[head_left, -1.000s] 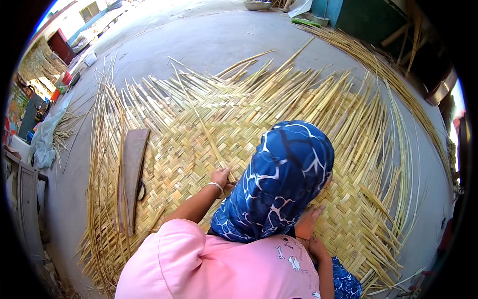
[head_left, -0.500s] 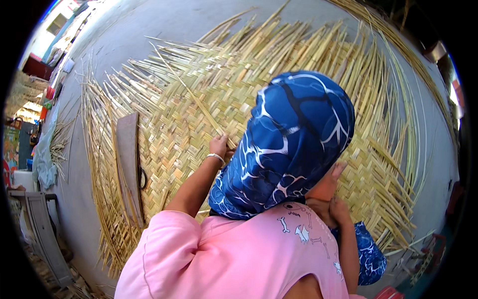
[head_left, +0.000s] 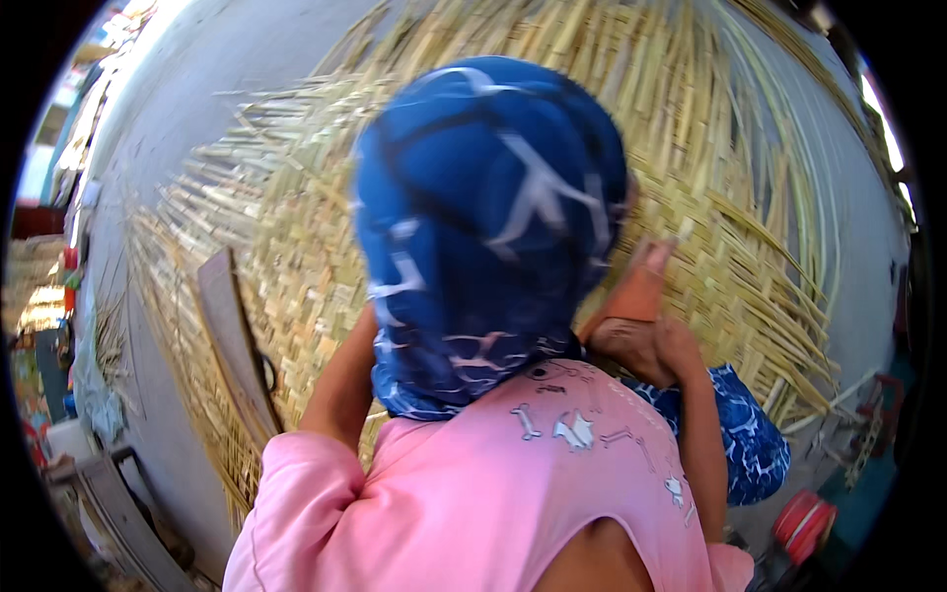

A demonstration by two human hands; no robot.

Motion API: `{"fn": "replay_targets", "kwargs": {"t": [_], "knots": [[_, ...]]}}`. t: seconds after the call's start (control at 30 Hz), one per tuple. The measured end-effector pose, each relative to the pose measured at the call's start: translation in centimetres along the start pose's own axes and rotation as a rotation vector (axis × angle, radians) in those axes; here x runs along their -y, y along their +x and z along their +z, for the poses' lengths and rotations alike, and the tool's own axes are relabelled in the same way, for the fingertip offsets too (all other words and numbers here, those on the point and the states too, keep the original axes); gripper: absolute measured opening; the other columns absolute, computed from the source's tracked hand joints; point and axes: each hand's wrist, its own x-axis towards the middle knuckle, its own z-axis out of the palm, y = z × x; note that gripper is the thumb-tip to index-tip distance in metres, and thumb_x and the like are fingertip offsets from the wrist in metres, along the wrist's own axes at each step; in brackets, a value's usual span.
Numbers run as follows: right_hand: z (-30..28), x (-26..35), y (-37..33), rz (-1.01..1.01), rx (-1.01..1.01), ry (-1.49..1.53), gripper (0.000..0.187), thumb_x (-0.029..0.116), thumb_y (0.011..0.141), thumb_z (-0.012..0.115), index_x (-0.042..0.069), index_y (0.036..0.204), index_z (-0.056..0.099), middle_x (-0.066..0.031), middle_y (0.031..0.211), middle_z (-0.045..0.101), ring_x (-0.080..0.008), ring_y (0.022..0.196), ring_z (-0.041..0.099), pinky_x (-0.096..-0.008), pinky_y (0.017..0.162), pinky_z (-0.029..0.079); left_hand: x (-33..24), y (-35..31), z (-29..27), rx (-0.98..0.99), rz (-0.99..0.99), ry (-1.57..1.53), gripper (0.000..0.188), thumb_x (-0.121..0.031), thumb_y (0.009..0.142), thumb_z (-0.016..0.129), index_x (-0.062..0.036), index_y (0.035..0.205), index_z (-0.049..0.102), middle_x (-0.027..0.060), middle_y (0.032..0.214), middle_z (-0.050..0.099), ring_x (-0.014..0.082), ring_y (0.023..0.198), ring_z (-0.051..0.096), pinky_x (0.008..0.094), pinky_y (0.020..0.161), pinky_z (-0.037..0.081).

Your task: The person sits on the floor and weaves a large mat using dried palm leaves. They interlace the leaves by hand, adjusting and tightening the weave as they work.

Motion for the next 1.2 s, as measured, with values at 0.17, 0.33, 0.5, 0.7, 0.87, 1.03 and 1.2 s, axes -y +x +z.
{"fn": "replay_targets", "kwargs": {"t": [0.17, 0.33, 0.5, 0.7, 0.87, 1.03, 1.2], "knots": [[-1.0, 1.3, -1.2, 0.108, 0.135, 0.014, 0.037, 0.026, 0.091, 0.041, -0.001, 0.088, 0.067, -0.0293, 0.093, 0.065, -0.0444, 0.087, 0.063, -0.0512, 0.075, 0.05, -14.9, -4.7, 13.3, 0.598, 0.905, 0.156, 0.029, -0.024, 0.091, 0.054, 0.0003, 0.107, 0.058, 0.0141, 0.088, 0.058, 0.029, 0.074, 0.054, 0.0383, 0.063, 0.046], [-2.4, 3.0, 0.1, 0.091, 0.173, 0.139, 0.032, 0.022, 0.086, 0.046, 0.001, 0.095, 0.07, -0.0251, 0.099, 0.067, -0.0407, 0.093, 0.066, -0.049, 0.08, 0.051, -20.9, -8.6, 24.1, 0.72, 1.221, 0.626, 0.033, -0.023, 0.09, 0.052, 0.0006, 0.112, 0.057, 0.0174, 0.1, 0.058, 0.0331, 0.089, 0.054, 0.0413, 0.074, 0.047], [-2.4, 2.0, -1.2, 0.134, 0.177, 0.238, 0.03, 0.02, 0.085, 0.048, 0.002, 0.096, 0.069, -0.0243, 0.099, 0.068, -0.0399, 0.093, 0.066, -0.0483, 0.08, 0.051, -19.6, -10.4, 27.5, 0.628, 1.242, 0.744, 0.037, -0.022, 0.089, 0.051, 0.001, 0.118, 0.055, 0.0206, 0.113, 0.058, 0.0372, 0.104, 0.055, 0.0443, 0.086, 0.048], [-2.3, 1.3, -1.0, 0.125, 0.198, 0.341, 0.029, 0.021, 0.084, 0.051, 0.002, 0.097, 0.068, -0.024, 0.098, 0.068, -0.0398, 0.092, 0.066, -0.0483, 0.078, 0.051, -19.1, -10.0, 28.1, 0.506, 1.345, 0.798, 0.033, -0.018, 0.088, 0.049, 0.0018, 0.112, 0.059, 0.0219, 0.119, 0.058, 0.0381, 0.112, 0.054, 0.045, 0.087, 0.05], [-0.8, 0.2, -0.9, 0.071, 0.179, 0.396, 0.03, 0.026, 0.084, 0.053, 0.002, 0.093, 0.069, -0.0246, 0.094, 0.068, -0.0403, 0.088, 0.067, -0.0492, 0.074, 0.052, -16.2, -8.2, 29.2, 0.41, 1.205, 0.862, 0.037, -0.025, 0.085, 0.06, -0.0013, 0.114, 0.058, 0.0192, 0.118, 0.059, 0.0334, 0.112, 0.056, 0.043, 0.087, 0.049], [-0.7, 0.1, -2.5, 0.179, 0.105, 0.448, 0.03, 0.022, 0.085, 0.048, 0.005, 0.092, 0.072, -0.0202, 0.099, 0.069, -0.0374, 0.091, 0.068, -0.0481, 0.076, 0.053, -25.5, -17.0, 24.4, 0.603, 1.32, 1.353, 0.049, -0.021, 0.083, 0.062, 0.0026, 0.123, 0.046, 0.0203, 0.117, 0.055, 0.0267, 0.111, 0.054, 0.0365, 0.09, 0.046], [0.4, 0.3, -2.8, 0.079, -0.059, 0.395, 0.027, 0.025, 0.087, 0.048, 0.008, 0.089, 0.069, -0.0158, 0.09, 0.07, -0.0354, 0.086, 0.067, -0.047, 0.073, 0.051, -22.0, -16.4, 25.1, 0.782, 1.344, 1.092, 0.047, -0.023, 0.083, 0.062, 0.0023, 0.12, 0.048, 0.0199, 0.114, 0.057, 0.0272, 0.109, 0.056, 0.0369, 0.089, 0.047]]}}
